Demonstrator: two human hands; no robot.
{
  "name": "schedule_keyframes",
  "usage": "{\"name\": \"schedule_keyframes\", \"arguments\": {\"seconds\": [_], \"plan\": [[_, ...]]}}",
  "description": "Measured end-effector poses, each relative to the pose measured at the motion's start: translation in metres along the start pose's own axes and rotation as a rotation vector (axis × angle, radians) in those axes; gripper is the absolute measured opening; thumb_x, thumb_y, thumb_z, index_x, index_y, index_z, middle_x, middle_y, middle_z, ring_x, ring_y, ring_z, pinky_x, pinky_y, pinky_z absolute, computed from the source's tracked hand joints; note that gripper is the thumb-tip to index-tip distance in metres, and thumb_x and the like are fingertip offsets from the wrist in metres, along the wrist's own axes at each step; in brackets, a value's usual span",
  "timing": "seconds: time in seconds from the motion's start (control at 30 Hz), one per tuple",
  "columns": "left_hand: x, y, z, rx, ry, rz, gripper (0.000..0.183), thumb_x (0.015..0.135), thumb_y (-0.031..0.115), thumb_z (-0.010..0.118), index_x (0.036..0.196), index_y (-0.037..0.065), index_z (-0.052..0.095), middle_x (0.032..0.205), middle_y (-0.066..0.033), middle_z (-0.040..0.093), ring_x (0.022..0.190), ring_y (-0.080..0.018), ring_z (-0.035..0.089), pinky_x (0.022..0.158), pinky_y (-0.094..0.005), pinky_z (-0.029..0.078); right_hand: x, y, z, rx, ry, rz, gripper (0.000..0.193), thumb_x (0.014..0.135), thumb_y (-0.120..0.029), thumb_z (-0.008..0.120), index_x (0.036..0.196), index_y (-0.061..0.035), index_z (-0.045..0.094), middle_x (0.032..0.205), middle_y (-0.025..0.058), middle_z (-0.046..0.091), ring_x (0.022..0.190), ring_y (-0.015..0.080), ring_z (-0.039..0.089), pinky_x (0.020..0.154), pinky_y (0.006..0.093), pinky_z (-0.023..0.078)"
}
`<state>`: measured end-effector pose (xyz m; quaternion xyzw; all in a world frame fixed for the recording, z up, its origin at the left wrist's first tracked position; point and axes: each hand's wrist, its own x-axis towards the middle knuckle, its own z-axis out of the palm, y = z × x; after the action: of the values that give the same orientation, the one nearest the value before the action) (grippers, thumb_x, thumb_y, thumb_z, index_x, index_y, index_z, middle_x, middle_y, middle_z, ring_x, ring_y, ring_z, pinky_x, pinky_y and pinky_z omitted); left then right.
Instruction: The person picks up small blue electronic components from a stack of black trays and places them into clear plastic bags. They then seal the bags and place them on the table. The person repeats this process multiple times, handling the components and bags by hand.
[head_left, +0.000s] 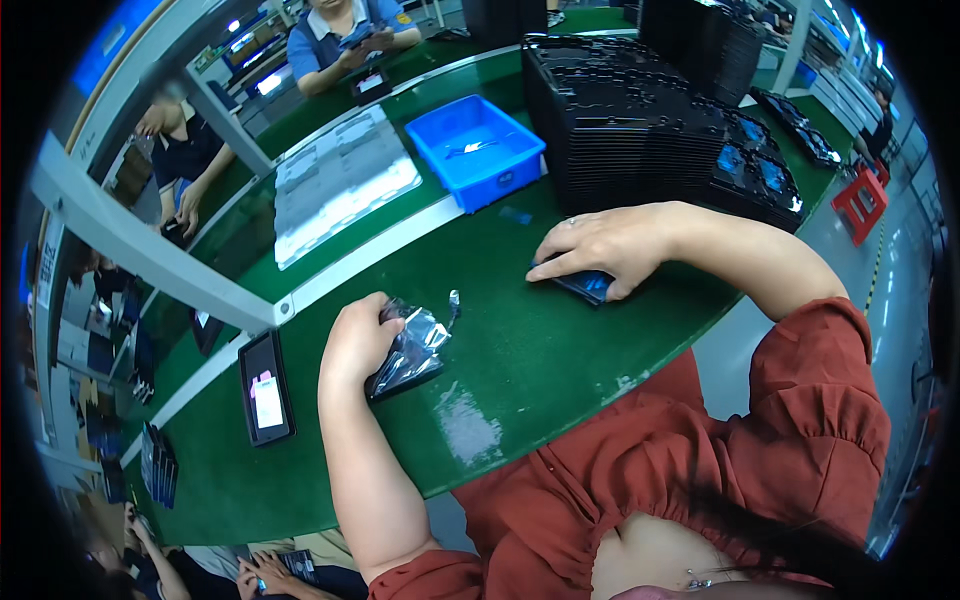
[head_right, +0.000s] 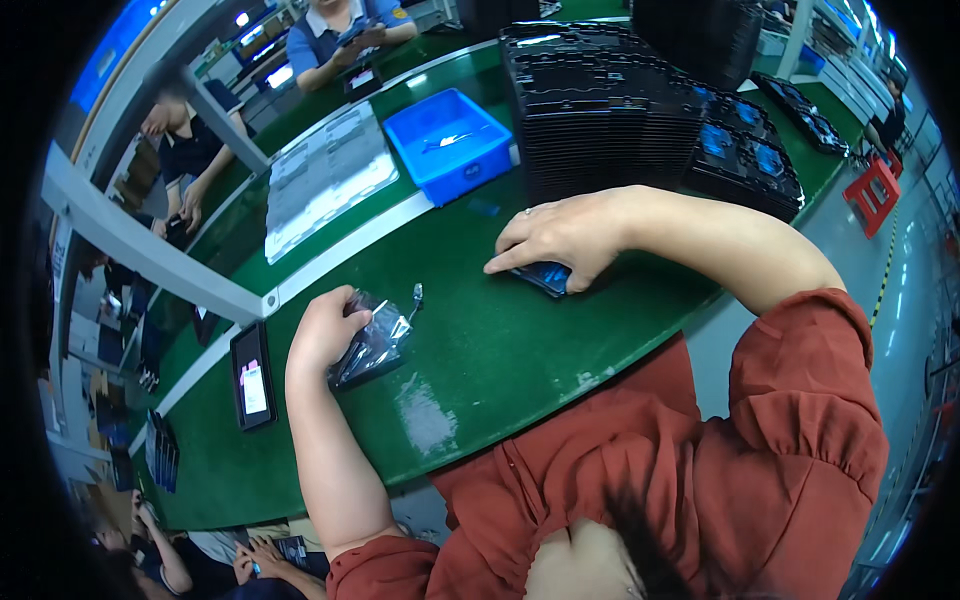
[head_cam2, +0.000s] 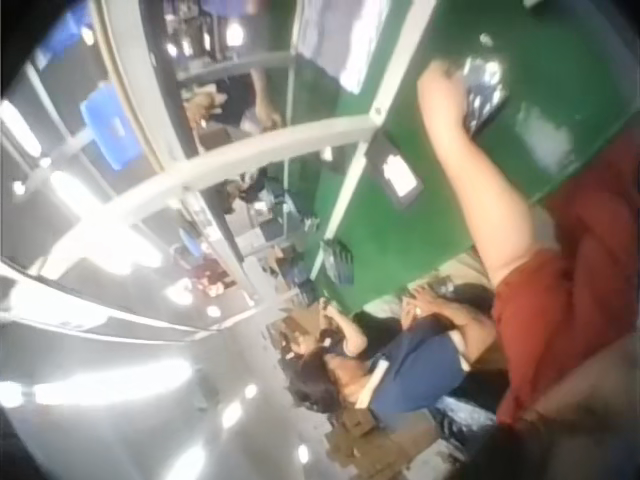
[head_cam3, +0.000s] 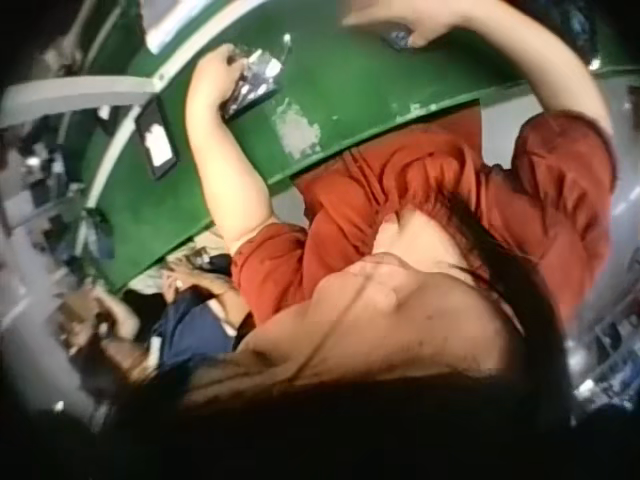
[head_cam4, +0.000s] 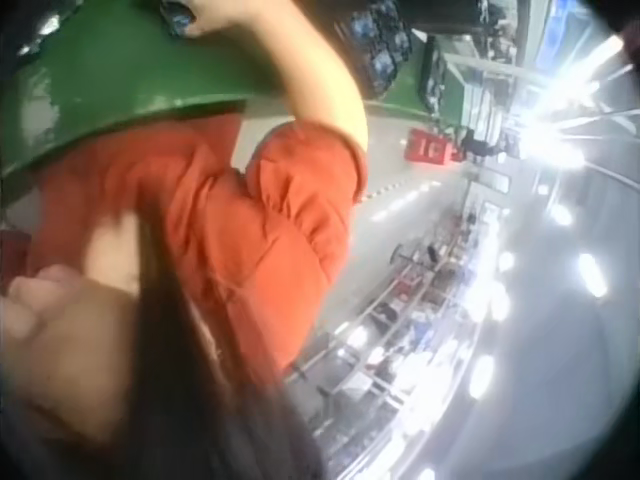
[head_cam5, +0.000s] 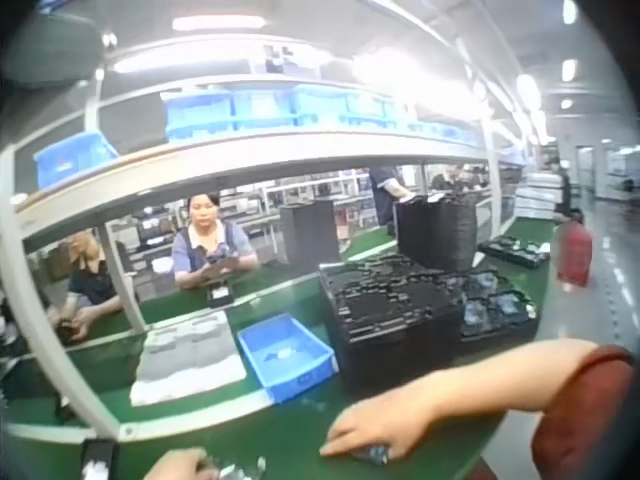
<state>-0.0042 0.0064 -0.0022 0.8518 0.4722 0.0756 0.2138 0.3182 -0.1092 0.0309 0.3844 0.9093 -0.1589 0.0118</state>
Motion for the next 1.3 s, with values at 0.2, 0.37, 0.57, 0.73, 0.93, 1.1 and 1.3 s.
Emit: {"name": "schedule_keyframes", "arguments": {"seconds": [0.2,0.37,0.57,0.73,0.93,1.1,1.3], "plan": [[-0.001,0.018,0.005,-0.033,-0.003,-0.032,0.018,0.077,0.010,0.068,0.087,-0.003,0.060,0.081,-0.0179,0.065,0.075,-0.0288,0.062,0.072,-0.0374,0.047,-0.013,0.024,0.010,0.021,0.077,-0.011,0.089,0.058,-0.022,0.079,0.137,-0.0032,0.042,0.127,0.0202,0.049,0.118,0.0364,0.047,0.102,0.0418,0.038],[-0.001,0.018,0.003,-0.055,-0.022,-0.068,0.020,0.077,0.011,0.067,0.089,-0.004,0.061,0.086,-0.0197,0.066,0.081,-0.0323,0.064,0.075,-0.0385,0.048,-0.007,0.011,0.027,-0.065,0.273,0.170,0.083,0.063,-0.034,0.075,0.130,0.0053,0.046,0.110,0.0210,0.055,0.105,0.0354,0.052,0.093,0.0406,0.044],[0.000,0.018,0.005,-0.061,-0.033,-0.064,0.020,0.077,0.011,0.068,0.087,-0.004,0.060,0.084,-0.0203,0.065,0.079,-0.0333,0.063,0.073,-0.0398,0.047,-0.017,-0.010,0.038,-0.069,0.296,0.338,0.084,0.065,-0.036,0.076,0.130,0.0061,0.044,0.110,0.0217,0.055,0.104,0.0342,0.053,0.092,0.0402,0.045],[0.000,0.012,0.006,-0.059,-0.013,-0.031,0.020,0.076,0.011,0.069,0.087,-0.004,0.060,0.082,-0.0211,0.064,0.078,-0.0347,0.062,0.072,-0.0403,0.047,-0.019,-0.006,0.025,-0.088,0.197,0.245,0.082,0.063,-0.034,0.077,0.129,0.0039,0.047,0.106,0.0217,0.056,0.101,0.0348,0.055,0.089,0.0410,0.046],[0.005,0.012,0.008,-0.063,-0.017,-0.008,0.018,0.077,0.008,0.068,0.089,-0.004,0.061,0.078,-0.0147,0.065,0.071,-0.0218,0.061,0.069,-0.0339,0.048,-0.025,-0.016,0.013,-0.131,0.241,0.165,0.074,0.062,-0.033,0.075,0.123,0.0013,0.053,0.100,0.0210,0.058,0.093,0.0357,0.057,0.082,0.0424,0.048],[0.000,0.004,0.008,-0.063,-0.021,-0.039,0.018,0.077,0.008,0.068,0.088,-0.004,0.061,0.076,-0.0140,0.064,0.069,-0.0205,0.060,0.067,-0.0331,0.048,-0.038,-0.017,-0.055,-0.088,0.488,0.013,0.079,0.063,-0.032,0.077,0.130,-0.0022,0.048,0.113,0.0194,0.054,0.103,0.0359,0.052,0.089,0.0423,0.043],[0.000,0.014,0.004,-0.071,-0.014,-0.028,0.020,0.076,0.012,0.069,0.086,-0.004,0.060,0.079,-0.0204,0.064,0.073,-0.0331,0.062,0.070,-0.0389,0.048,-0.076,0.053,-0.126,-0.263,0.564,0.356,0.081,0.064,-0.025,0.076,0.137,-0.0094,0.043,0.122,0.0171,0.053,0.115,0.0327,0.050,0.100,0.0404,0.040]]}}
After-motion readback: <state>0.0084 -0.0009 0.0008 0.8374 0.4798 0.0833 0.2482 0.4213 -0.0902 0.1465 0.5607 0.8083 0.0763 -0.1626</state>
